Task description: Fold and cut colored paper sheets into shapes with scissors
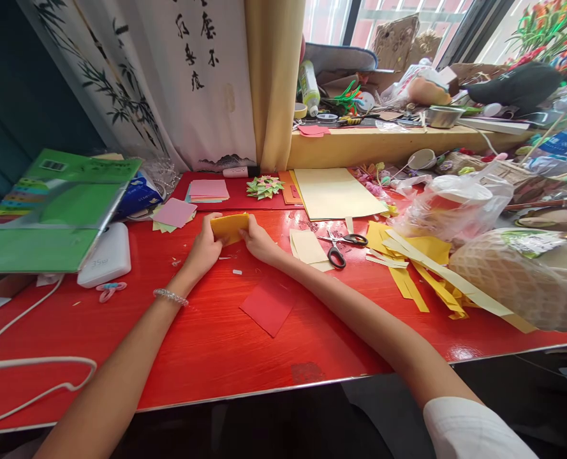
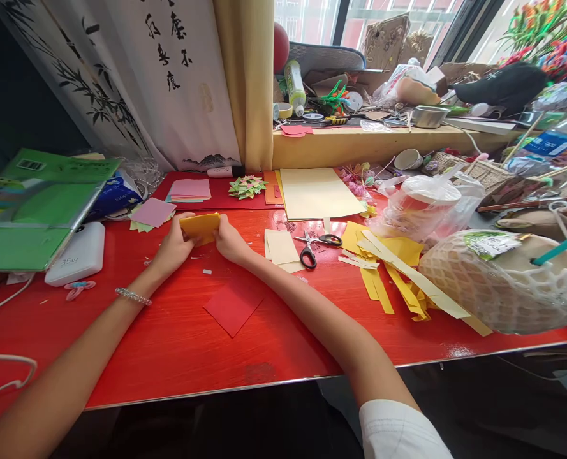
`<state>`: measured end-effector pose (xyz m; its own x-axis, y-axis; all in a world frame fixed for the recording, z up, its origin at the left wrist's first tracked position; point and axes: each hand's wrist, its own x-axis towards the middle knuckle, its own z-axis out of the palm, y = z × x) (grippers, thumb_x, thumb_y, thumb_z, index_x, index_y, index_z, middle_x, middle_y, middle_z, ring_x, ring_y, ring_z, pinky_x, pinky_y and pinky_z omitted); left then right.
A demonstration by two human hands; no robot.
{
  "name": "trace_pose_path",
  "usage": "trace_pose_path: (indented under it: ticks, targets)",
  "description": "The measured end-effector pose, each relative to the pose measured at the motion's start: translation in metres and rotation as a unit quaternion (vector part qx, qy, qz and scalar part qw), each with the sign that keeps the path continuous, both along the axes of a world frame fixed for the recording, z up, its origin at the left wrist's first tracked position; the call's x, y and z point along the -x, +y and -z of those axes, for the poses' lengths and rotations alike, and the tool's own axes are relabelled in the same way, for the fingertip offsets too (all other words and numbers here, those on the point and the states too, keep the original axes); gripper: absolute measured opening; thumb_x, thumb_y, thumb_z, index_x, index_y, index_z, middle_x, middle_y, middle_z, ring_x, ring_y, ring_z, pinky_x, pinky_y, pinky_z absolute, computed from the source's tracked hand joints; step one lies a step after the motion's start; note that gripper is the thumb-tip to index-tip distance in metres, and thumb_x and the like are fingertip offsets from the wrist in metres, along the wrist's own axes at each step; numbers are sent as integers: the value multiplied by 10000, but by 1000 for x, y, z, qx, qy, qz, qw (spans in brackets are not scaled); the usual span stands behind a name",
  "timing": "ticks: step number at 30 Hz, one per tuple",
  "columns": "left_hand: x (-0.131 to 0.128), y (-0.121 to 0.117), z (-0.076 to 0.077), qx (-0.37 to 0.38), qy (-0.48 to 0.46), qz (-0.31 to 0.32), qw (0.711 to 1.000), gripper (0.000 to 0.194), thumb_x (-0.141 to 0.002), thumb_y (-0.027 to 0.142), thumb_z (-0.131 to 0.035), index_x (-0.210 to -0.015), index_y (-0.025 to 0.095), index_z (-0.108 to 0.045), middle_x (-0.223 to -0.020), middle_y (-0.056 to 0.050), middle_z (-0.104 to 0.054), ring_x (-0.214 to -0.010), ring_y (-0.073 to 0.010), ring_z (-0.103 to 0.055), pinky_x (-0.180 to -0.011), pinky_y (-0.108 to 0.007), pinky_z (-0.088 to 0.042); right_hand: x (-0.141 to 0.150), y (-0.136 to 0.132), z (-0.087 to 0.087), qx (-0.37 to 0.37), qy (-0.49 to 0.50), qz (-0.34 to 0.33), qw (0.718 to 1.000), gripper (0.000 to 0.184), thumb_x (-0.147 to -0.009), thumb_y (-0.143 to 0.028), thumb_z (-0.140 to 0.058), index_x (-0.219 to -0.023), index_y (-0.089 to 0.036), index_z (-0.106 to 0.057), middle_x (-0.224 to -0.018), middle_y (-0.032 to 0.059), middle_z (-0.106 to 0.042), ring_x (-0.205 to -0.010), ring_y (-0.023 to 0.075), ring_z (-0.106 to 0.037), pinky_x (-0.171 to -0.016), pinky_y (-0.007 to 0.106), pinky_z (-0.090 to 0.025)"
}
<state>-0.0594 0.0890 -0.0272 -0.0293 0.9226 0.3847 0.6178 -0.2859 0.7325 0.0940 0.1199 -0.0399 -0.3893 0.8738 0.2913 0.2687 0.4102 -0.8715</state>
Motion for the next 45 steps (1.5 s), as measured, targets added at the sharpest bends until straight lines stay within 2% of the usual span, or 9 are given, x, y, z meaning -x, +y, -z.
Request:
trace_pose_path:
  ticks: [3,6,8,10,15,17,25,33,45]
  targets:
    - [2,0,-3,32,-56,9,998,620,-690,209,-616,-1269,222,-394,-1031,-86,-597,-895,-226,-598,-787,-394,-488,1,2,2,6,14,0,1000,78,-861,-192,-388,-934,-197,-361,-838,31,-514,-759,163,-508,-761,346,-458]
    - [-1,-4,-13,70,-196,85,974,525,-707,304,-632,-1196,186,-480,-1003,-79,-634,-879,-202,-613,-764,-340,-506,-1,4,-1,66,125,-11,990,62,-853,-213,-418,-904,-198,-386,-862,23,-510,-716,129,-497,-623,253,-459]
    - [-5,-9,-21,90,-268,122,951,426,-734,373,-615,-1095,152,-563,-1014,-88,-646,-887,-200,-616,-760,-316,-510,-5,5,-4,126,210,-41,969,76,-851,-228,-425,-919,-197,-405,-864,11,-506,-628,95,-464,-491,193,-406]
    - [-9,-13,-27,92,-311,122,938,389,-738,399,-618,-1025,136,-608,-1023,-91,-650,-893,-201,-618,-749,-300,-515,-9,5,-7,180,267,-80,944,107,-840,-241,-458,-934,-199,-429,-843,-4,-509,-562,70,-423,-424,162,-344]
    - [-14,-19,-36,96,-357,123,921,348,-733,379,-640,-998,154,-629,-982,-68,-660,-851,-178,-631,-681,-268,-529,-13,1,-13,277,326,-175,887,179,-774,-223,-574,-927,-197,-486,-764,-27,-518,-522,49,-407,-406,139,-320]
    - [-15,-20,-38,83,-369,122,918,329,-743,383,-628,-979,154,-633,-968,-64,-661,-829,-169,-634,-659,-260,-530,-14,0,-15,298,331,-194,874,172,-773,-210,-576,-925,-189,-498,-740,-29,-518,-507,46,-409,-394,134,-317]
    - [-17,-23,-43,47,-375,79,923,355,-730,381,-640,-988,138,-640,-922,-56,-664,-799,-159,-635,-621,-233,-529,-13,-4,-18,317,320,-192,872,198,-789,-193,-561,-983,-196,-522,-810,-9,-574,-561,64,-465,-460,144,-408]
    - [-14,-24,-44,28,-352,61,934,298,-724,377,-634,-905,144,-673,-844,-38,-681,-817,-185,-640,-681,-274,-540,-14,-4,-19,316,318,-219,867,243,-789,-176,-559,-1030,-184,-533,-743,-19,-550,-545,63,-446,-405,136,-331]
    - [-13,-25,-47,33,-360,66,930,271,-722,363,-614,-847,127,-662,-846,-55,-675,-771,-193,-639,-631,-286,-545,-13,-4,-18,321,317,-215,866,198,-789,-182,-561,-985,-186,-530,-772,-17,-579,-571,71,-484,-435,148,-370]
